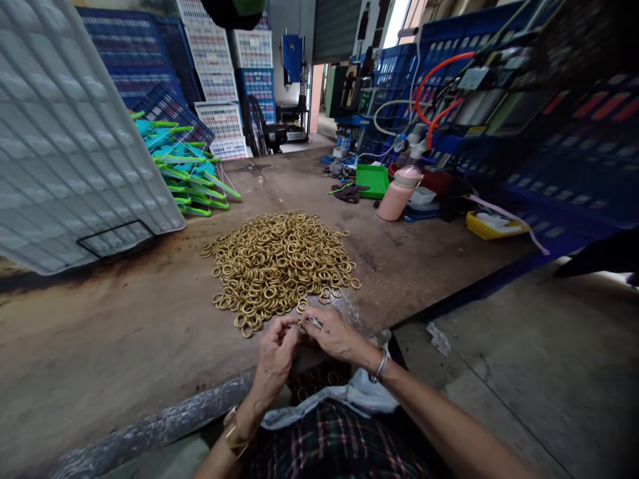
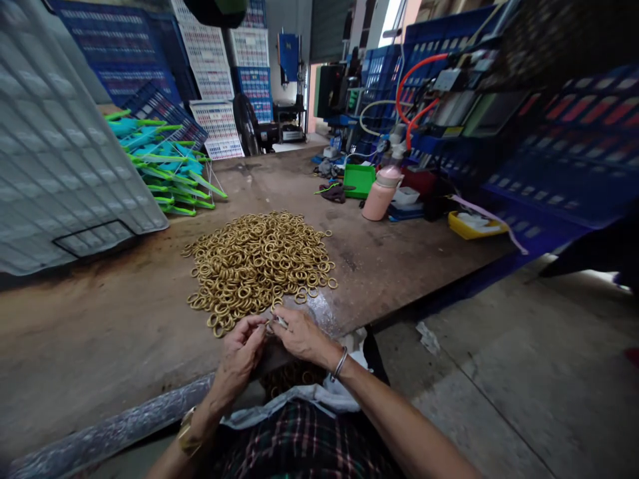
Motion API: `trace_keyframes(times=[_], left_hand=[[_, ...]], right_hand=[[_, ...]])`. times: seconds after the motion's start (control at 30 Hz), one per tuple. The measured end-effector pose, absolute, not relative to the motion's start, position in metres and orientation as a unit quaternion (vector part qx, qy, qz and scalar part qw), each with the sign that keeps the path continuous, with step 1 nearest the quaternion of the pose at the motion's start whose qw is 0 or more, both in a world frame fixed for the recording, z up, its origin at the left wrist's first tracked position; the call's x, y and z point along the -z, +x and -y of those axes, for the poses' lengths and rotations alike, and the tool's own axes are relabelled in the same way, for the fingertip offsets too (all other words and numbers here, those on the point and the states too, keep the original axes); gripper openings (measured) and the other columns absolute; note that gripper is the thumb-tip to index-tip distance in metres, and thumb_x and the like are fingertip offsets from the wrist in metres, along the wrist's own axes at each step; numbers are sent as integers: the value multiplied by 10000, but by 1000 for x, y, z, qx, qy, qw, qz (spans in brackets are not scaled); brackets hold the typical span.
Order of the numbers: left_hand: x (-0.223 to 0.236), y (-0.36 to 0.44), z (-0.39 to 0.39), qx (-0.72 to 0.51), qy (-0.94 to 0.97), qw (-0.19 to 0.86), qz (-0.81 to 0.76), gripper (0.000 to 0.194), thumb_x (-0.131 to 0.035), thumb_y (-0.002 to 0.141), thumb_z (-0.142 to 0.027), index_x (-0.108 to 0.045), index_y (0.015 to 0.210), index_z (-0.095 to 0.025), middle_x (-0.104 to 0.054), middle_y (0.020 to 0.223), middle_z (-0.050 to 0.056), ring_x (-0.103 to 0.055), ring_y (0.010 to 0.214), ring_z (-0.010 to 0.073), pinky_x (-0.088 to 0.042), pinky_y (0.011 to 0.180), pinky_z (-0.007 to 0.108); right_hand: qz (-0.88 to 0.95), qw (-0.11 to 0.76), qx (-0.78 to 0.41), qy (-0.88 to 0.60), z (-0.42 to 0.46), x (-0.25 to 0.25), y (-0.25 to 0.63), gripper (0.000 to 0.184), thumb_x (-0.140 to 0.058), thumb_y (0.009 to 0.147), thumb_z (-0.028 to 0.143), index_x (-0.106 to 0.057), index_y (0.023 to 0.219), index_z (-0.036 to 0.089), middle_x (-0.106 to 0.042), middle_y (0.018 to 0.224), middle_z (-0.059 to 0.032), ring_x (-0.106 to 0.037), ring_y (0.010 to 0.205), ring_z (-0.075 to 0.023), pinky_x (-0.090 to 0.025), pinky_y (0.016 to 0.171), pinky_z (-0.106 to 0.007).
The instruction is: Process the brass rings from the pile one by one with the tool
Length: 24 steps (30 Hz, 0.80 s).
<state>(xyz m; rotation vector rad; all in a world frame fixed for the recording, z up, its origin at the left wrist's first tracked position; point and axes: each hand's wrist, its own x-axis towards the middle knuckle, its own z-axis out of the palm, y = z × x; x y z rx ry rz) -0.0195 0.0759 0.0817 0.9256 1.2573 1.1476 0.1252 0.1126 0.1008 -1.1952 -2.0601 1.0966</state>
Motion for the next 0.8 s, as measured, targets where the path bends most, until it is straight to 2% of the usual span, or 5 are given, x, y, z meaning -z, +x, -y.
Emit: trace_keyframes(times=[0.2, 0.3, 0.53, 0.7, 0.8], left_hand=[[-79, -23, -74, -488, 405, 552, -542, 265, -584, 724, -432, -499, 764, -185, -393, 479, -96, -312, 387, 50, -242, 394, 178], [-77, -23, -73, -478, 401, 561, -544, 272, -567, 733, -443, -470, 749, -189, -393, 490, -97, -305, 386, 47, -234, 388, 172], [-80, -19, -72, -489, 375, 557, -557, 302, -573, 725, -469, -457, 728, -189, -453, 527, -77, -343, 395, 44, -249, 374, 159], [-85, -23, -69, -469, 367, 593, -542, 329, -566, 734, -498, -499, 837, -193, -504, 573, -62, -385, 402, 47, -243, 360, 148], [-85, -24, -69, -451, 373, 606, -538, 352, -557, 733, -525, -517, 804, -182, -487, 556, -62, -359, 381, 41, -239, 351, 150]], right_hand=[[634, 285, -531, -484, -108, -96, 115, 268, -419, 839, 313, -461, 607, 185, -423, 525, 51, -374, 485, -85, -286, 484, -202], [580, 309, -556, -509, -106, -90, 111, 263, -421, 836, 338, -432, 616, 193, -357, 495, 70, -304, 433, -72, -241, 432, -194], [562, 300, -585, -502, -103, -85, 107, 345, -407, 852, 415, -464, 603, 184, -337, 439, 75, -283, 400, -66, -225, 403, -188], [581, 328, -555, -497, -106, -86, 106, 194, -464, 794, 318, -494, 663, 178, -442, 536, 59, -360, 484, -74, -303, 478, -188], [616, 331, -514, -497, -108, -88, 107, 145, -483, 768, 284, -510, 679, 172, -466, 591, 52, -386, 549, -83, -318, 519, -190]])
